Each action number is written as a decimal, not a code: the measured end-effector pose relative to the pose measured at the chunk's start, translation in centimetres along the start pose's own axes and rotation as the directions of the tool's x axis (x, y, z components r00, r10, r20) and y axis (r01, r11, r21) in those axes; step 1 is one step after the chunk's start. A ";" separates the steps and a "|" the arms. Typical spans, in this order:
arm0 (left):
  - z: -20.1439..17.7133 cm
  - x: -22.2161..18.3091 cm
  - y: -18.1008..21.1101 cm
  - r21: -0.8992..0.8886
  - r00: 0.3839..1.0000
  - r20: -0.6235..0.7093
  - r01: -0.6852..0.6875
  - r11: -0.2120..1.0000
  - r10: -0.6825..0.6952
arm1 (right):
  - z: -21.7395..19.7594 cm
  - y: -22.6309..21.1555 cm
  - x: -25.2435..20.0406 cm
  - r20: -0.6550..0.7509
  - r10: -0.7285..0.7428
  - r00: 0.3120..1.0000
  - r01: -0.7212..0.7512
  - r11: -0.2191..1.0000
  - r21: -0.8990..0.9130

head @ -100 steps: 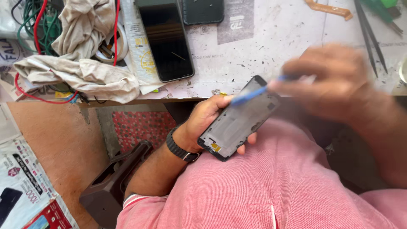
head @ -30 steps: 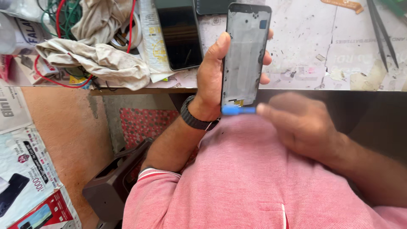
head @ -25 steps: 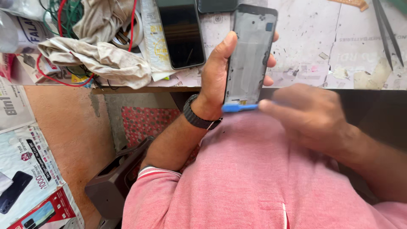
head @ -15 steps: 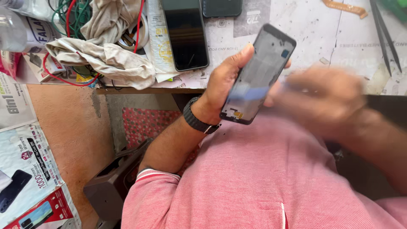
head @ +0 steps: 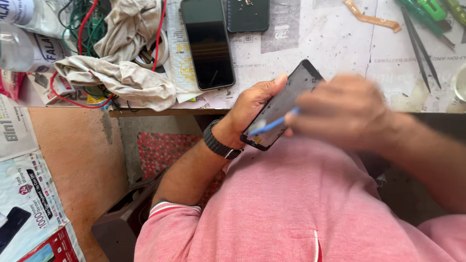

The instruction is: The person cleans the inside of a disassembled smartphone using a brush and tweezers, then connects a flexible ribbon cable to the motherboard and aligns the screen assembly to the phone body.

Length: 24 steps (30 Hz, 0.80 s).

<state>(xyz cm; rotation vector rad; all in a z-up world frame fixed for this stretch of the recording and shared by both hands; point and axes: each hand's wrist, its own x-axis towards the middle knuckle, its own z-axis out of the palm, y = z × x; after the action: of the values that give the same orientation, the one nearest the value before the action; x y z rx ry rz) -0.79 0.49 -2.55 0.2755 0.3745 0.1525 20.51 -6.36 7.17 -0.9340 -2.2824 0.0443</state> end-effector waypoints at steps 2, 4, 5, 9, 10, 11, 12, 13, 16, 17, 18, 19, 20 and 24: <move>-0.2 0.1 0.0 -0.009 1.000 -0.024 0.011 1.000 -0.011 | -1.2 0.7 0.8 0.001 0.125 0.992 -0.124 0.988 -0.093; -0.3 -0.2 -0.2 -0.006 0.999 -0.053 -0.010 1.000 0.010 | -1.0 0.5 1.5 0.021 0.117 0.993 -0.115 0.991 -0.070; -0.2 0.1 -0.3 0.006 0.998 -0.058 -0.025 1.000 0.025 | -0.5 0.1 1.6 0.040 0.056 0.998 -0.056 0.998 -0.014; 0.0 -0.4 -0.2 0.050 0.998 -0.055 0.015 0.999 -0.012 | -0.3 0.9 0.7 -0.047 0.032 0.998 -0.033 0.999 -0.009; -0.1 -0.5 0.0 0.019 0.997 -0.076 0.007 1.000 -0.005 | -0.2 1.0 0.5 -0.053 0.068 0.996 -0.069 0.997 -0.017; -0.1 -0.7 0.1 -0.013 0.995 -0.099 -0.002 1.000 0.000 | 0.0 0.9 0.5 -0.059 0.105 0.993 -0.107 0.994 -0.021; -0.1 -0.7 0.2 -0.046 0.993 -0.122 -0.011 0.999 0.005 | 0.0 0.8 0.4 -0.065 0.142 0.988 -0.144 0.989 -0.026; 0.1 -0.6 0.1 -0.043 0.996 -0.089 -0.016 0.999 0.013 | -0.1 0.8 0.3 -0.048 0.073 0.996 -0.074 0.997 -0.016; 0.7 -0.4 -0.7 -0.008 1.000 -0.029 -0.001 1.000 0.001 | -0.1 0.8 -0.5 -0.038 0.004 0.999 -0.004 1.000 0.005; 0.8 -0.6 -0.5 0.031 0.999 -0.034 0.016 0.999 -0.015 | -0.3 1.6 -1.1 -0.066 0.062 0.996 -0.062 0.998 0.001; 1.0 -0.8 -0.2 0.070 0.999 -0.039 0.033 0.997 -0.031 | -0.3 2.3 -1.8 -0.095 0.119 0.988 -0.120 0.993 -0.002; 1.1 -0.9 0.1 0.045 0.999 -0.033 0.018 0.999 -0.016 | 0.0 2.6 -2.7 -0.117 0.128 0.985 -0.129 0.992 -0.008; 1.3 -1.0 0.3 0.021 1.000 -0.028 0.002 1.000 -0.001 | 0.5 3.1 -3.9 -0.138 0.136 0.981 -0.139 0.990 -0.013; 1.9 -0.9 0.0 0.050 0.999 -0.012 -0.031 0.998 0.031 | 1.5 4.4 -8.7 -0.138 0.144 0.980 -0.148 0.989 -0.018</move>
<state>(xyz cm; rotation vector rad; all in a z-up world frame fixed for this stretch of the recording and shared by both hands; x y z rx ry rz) -0.94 -0.10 -0.52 0.3300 0.3872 0.1757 26.95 -8.32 -0.10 -1.0842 -2.0915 0.0115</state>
